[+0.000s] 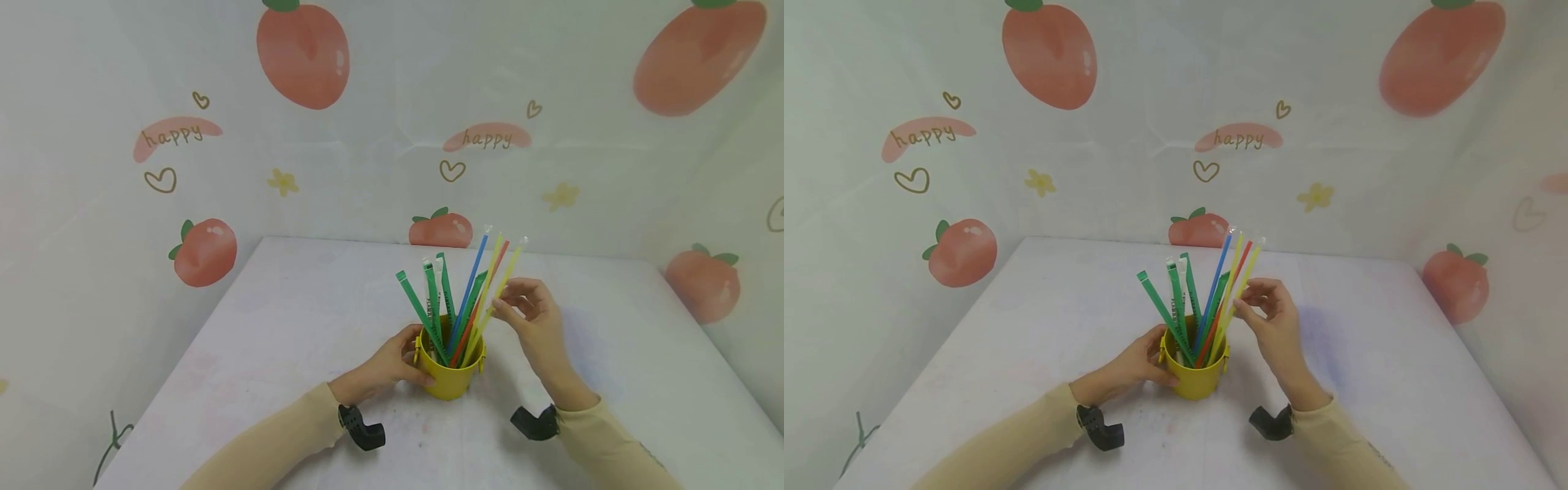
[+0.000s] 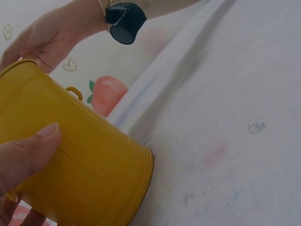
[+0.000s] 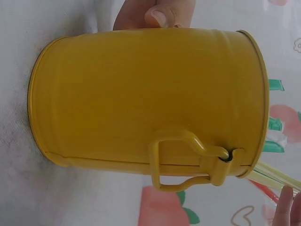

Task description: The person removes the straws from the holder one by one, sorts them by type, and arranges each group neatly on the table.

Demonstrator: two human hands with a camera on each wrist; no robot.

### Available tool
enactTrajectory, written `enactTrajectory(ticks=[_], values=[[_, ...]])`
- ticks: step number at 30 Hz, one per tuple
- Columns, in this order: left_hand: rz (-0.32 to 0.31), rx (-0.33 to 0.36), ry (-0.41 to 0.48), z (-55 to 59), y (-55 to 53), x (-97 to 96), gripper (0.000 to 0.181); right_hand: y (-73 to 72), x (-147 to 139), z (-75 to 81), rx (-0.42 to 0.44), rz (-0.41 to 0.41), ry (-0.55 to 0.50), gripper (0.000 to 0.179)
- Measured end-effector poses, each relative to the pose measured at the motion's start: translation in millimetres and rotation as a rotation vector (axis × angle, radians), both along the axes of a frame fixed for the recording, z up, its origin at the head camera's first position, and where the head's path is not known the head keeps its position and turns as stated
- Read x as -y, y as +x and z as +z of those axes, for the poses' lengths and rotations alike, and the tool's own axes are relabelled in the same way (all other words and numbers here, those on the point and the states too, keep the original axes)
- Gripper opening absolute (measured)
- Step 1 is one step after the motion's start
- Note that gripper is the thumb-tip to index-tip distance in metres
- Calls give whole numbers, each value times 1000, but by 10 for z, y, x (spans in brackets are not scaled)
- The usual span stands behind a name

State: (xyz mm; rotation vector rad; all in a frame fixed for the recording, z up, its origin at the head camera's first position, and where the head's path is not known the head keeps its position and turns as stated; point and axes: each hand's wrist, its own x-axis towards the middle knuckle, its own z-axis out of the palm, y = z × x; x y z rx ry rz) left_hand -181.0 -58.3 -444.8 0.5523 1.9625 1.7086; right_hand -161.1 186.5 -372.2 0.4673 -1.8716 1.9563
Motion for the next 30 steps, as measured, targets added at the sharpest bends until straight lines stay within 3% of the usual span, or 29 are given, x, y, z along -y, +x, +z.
enactTrajectory(ticks=[16, 24, 30], values=[[10, 16, -8, 15, 6, -13, 76, 11, -80, 294, -142, 85, -74, 38], [12, 25, -9, 9, 8, -8, 76, 56, -87, 429, -158, 65, -82, 39], [15, 20, -16, 2, 7, -8, 75, 82, -149, 551, -160, 65, -194, 39]])
